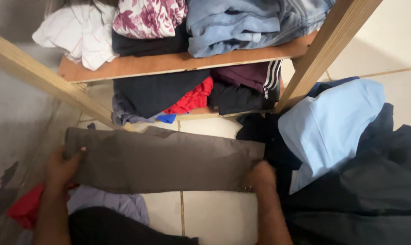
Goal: The person folds several garments on the floor in front of a wooden shelf. They fold a gray pair of pants, a light blue pair of shorts, and a black pair of pants, placing each folded item onto the shelf.
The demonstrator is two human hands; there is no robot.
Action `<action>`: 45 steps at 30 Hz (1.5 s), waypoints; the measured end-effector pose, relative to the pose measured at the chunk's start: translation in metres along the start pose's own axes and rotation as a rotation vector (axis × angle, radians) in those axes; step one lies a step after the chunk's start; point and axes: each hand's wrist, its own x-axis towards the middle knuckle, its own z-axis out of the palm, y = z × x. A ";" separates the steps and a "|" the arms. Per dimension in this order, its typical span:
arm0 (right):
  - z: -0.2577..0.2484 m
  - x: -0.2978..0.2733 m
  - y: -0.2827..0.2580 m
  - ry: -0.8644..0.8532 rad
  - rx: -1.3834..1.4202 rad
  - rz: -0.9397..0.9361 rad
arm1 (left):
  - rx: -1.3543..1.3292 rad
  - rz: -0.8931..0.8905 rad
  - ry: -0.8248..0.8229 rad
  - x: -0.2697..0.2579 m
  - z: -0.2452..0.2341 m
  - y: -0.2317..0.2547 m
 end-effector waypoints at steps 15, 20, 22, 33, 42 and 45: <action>-0.028 -0.016 -0.027 -0.024 0.003 -0.143 | -0.159 -0.106 -0.090 -0.012 -0.009 0.034; -0.066 -0.044 -0.059 -0.071 0.021 -0.159 | -0.110 -0.156 -0.114 -0.008 -0.009 0.043; -0.082 -0.054 -0.065 0.060 -0.030 -0.243 | -0.138 -0.132 -0.172 -0.009 -0.008 0.051; -0.054 -0.096 -0.100 0.291 -0.549 -0.457 | -0.227 -0.204 -0.330 -0.039 0.007 0.114; 0.078 -0.107 -0.094 0.199 -0.861 -0.819 | -0.247 -0.102 -0.263 -0.043 0.016 0.119; 0.084 -0.100 -0.087 0.232 -0.841 -0.925 | -0.298 -0.163 -0.301 -0.043 0.015 0.116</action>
